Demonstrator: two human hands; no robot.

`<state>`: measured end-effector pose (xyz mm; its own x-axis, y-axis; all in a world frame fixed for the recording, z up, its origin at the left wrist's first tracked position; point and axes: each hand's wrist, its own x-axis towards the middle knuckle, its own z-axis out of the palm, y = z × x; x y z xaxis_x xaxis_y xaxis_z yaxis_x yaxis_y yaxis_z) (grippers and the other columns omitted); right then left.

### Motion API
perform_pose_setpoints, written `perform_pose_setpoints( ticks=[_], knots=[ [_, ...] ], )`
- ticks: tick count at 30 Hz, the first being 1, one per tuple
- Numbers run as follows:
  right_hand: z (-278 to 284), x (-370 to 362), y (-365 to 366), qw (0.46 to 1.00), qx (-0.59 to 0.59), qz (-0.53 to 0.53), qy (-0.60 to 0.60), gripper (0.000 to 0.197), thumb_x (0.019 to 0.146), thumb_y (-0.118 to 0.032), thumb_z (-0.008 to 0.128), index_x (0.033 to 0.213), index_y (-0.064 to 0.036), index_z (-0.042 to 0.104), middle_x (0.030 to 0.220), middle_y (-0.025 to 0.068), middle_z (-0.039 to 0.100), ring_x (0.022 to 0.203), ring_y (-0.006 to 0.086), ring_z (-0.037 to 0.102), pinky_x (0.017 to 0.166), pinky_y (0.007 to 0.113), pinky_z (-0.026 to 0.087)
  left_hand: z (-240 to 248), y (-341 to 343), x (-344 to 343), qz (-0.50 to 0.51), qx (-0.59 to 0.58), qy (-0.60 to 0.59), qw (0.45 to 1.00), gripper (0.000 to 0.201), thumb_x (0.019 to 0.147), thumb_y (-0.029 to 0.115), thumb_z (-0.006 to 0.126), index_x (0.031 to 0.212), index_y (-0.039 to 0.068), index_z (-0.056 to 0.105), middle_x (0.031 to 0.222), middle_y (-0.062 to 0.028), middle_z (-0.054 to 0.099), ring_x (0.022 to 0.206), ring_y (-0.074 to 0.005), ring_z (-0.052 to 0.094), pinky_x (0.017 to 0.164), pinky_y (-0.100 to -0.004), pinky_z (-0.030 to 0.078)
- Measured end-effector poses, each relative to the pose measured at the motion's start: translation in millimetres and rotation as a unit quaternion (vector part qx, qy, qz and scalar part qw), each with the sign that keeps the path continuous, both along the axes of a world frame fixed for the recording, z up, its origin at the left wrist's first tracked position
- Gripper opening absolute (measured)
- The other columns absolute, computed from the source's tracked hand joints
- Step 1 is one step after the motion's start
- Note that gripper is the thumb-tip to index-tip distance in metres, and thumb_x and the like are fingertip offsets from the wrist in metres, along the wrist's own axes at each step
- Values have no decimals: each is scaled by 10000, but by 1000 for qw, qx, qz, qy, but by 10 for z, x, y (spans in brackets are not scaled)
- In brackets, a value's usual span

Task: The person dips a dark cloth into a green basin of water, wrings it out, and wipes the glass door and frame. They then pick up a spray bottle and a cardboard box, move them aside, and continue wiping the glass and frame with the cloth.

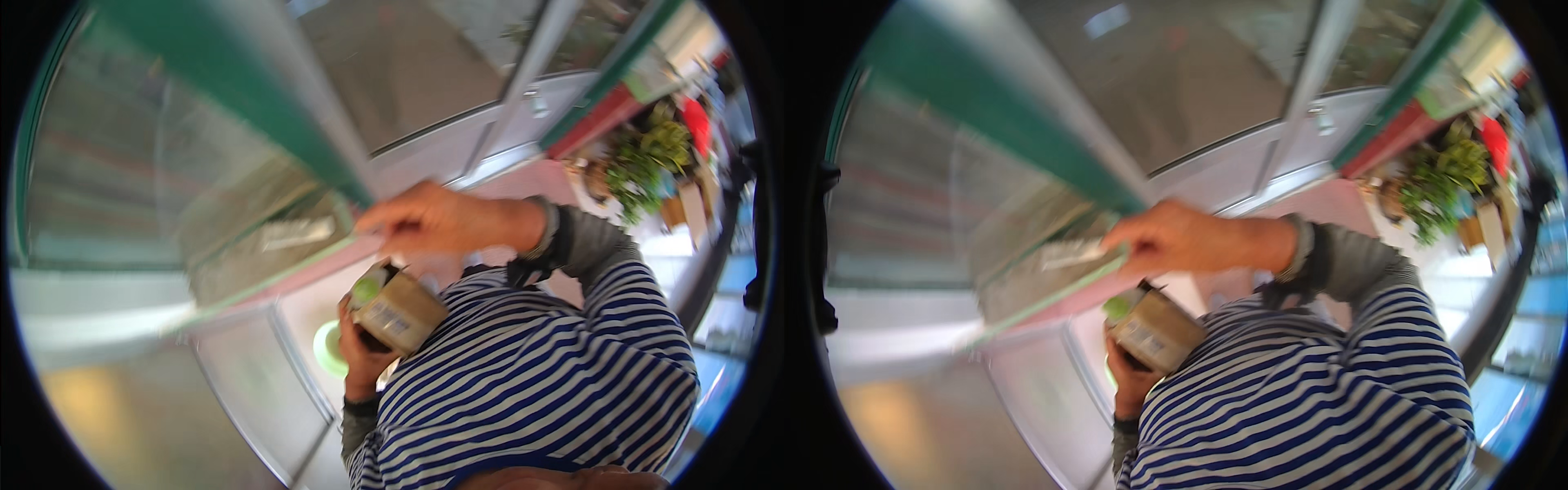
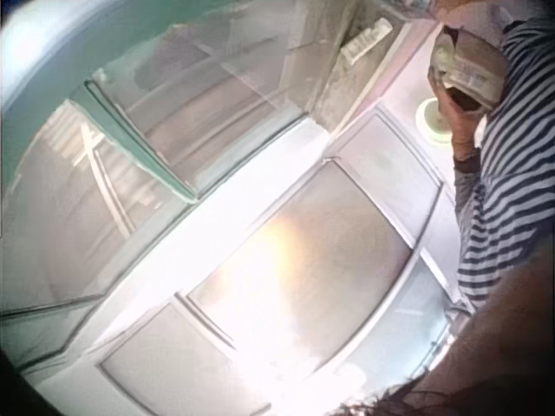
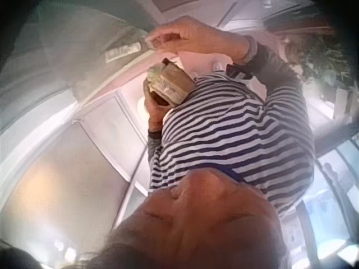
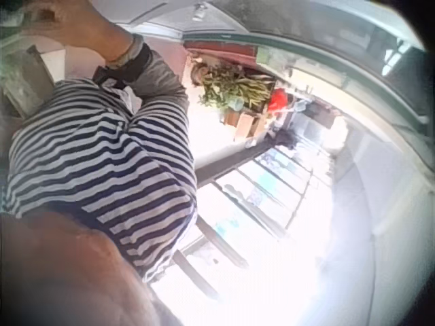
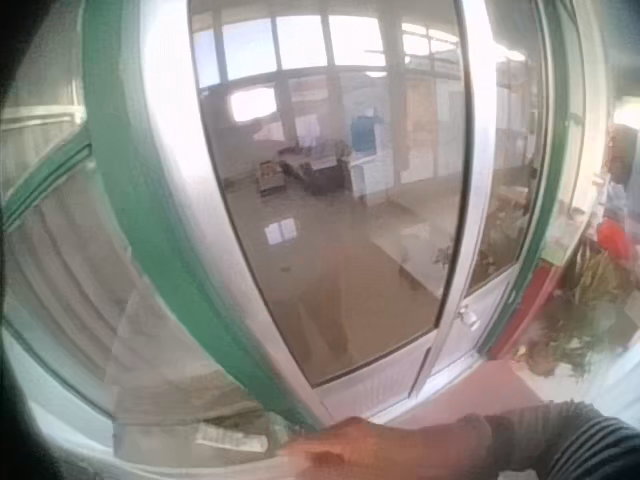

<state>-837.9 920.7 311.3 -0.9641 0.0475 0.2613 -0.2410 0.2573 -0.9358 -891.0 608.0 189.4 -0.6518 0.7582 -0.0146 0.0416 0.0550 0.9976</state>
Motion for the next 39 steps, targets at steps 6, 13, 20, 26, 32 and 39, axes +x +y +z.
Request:
perform_pose_setpoints(
  ticks=[6, 13, 20, 26, 32, 39],
  knots=[
    [-682, -761, -70, 989, 85, -94, -72, 331, 928, -190, 752, 1214, -50, 662, 948, 98, 683, 754, 194, 657, 716, 328, 542, -91, -580, 84, 109, -83, 198, 971, 1388, 592, 207, 1018, 1619, 40, 100, 1269, -247, 668, 1020, -312, 744, 883, -377, 604],
    [-1319, -1353, -567, 922, 362, -119, -64, 629, 833, -348, 822, 1335, -62, 577, 1210, 106, 595, 1072, 323, 646, 852, 427, 568, -195, -1023, 246, 251, -77, 187, 946, 1404, 561, 264, 1036, 1609, 12, 136, 1331, -211, 626, 1122, -305, 696, 950, -408, 583],
    [-1553, -1497, -615, 919, 350, -135, -123, 531, 818, -309, 806, 1256, -79, 614, 1184, 106, 627, 1124, 340, 630, 885, 468, 560, -191, -1012, 136, 225, -66, 145, 961, 1370, 581, 209, 1003, 1613, 43, 117, 1441, -191, 469, 1265, -309, 557, 1050, -433, 497],
    [-1602, -1446, -579, 927, 329, -148, -105, 534, 786, -290, 836, 1219, -78, 605, 1213, 119, 624, 1126, 356, 622, 907, 474, 551, -190, -817, -178, 170, -109, 266, 943, 1374, 613, 181, 1003, 1627, 28, 88, 1036, -171, 745, 931, -253, 757, 825, -350, 598],
    [-1717, -1468, -617, 932, 321, -154, -64, 595, 757, -233, 863, 1238, -63, 557, 1191, 171, 581, 1138, 394, 578, 945, 469, 526, -167, -573, -384, 156, -98, 140, 973, 1340, 555, 192, 998, 1596, 22, 171, 1389, -206, 536, 1215, -303, 609, 982, -405, 539],
    [-1768, -1450, -525, 950, 255, -179, -9, 538, 768, -167, 841, 1228, -36, 594, 1124, 180, 612, 1078, 401, 599, 935, 451, 520, -201, -523, -577, 102, -108, 308, 940, 1402, 571, 142, 1000, 1632, 36, 90, 1275, -199, 642, 1050, -294, 713, 857, -364, 594]
  ],
)
